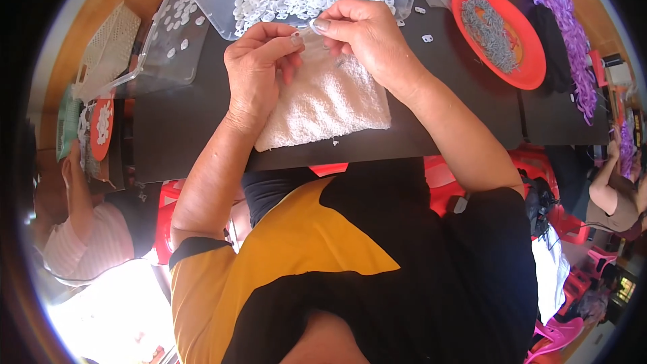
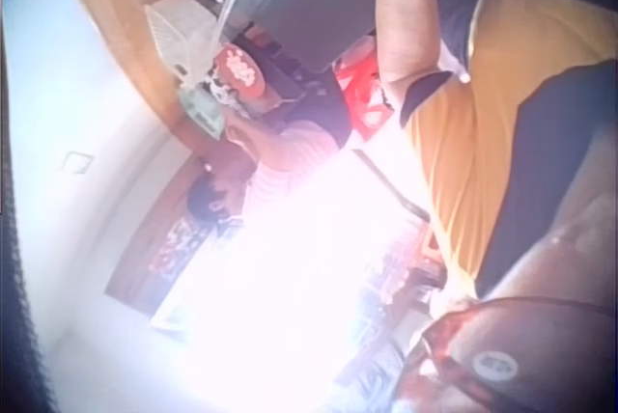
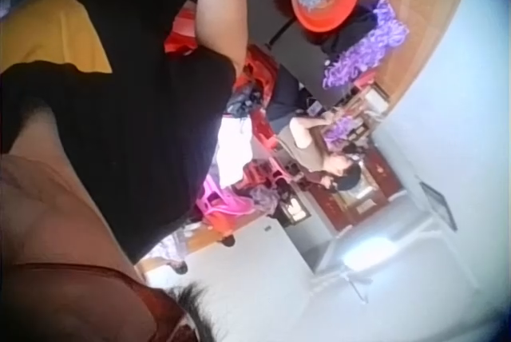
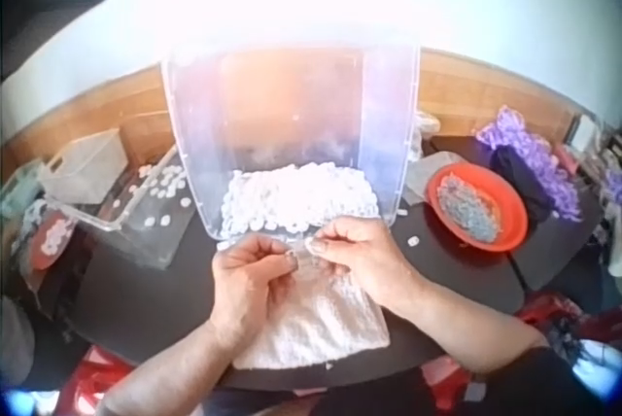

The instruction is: Picking up and inspecting small white plastic rings from a container and placing them on a towel.

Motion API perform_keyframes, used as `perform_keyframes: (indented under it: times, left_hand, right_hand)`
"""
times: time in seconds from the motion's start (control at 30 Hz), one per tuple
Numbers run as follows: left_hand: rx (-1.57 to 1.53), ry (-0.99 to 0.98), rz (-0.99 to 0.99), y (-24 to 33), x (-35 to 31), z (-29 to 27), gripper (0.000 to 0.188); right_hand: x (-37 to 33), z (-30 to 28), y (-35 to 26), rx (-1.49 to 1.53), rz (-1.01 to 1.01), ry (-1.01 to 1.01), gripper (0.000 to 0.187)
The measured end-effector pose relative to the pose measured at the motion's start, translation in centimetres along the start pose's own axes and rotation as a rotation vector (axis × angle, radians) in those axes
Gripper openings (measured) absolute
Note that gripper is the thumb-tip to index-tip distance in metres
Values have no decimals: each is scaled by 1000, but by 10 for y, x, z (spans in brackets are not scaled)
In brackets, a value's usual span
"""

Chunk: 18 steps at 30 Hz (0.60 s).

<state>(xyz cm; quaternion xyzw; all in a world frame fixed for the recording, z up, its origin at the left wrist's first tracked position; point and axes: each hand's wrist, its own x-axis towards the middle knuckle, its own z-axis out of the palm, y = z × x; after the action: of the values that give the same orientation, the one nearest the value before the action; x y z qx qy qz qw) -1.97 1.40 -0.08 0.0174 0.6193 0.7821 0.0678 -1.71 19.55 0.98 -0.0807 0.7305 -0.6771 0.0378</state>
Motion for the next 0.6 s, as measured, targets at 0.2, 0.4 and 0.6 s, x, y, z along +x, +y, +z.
perform_keyframes:
  times: [0.2,0.4,0.6]
  left_hand:
    - [-34,-3,13,-2,-1,0,11]
    - [-1,-24,16,-1,-1,1,11]
    - [-37,-102,78,1,-3,2,16]
  right_hand:
    - [-2,5,1,19,33,-8,16]
    - [0,9,4,45,44,-41,16]
    - [2,-3,0,53,20,-89,17]
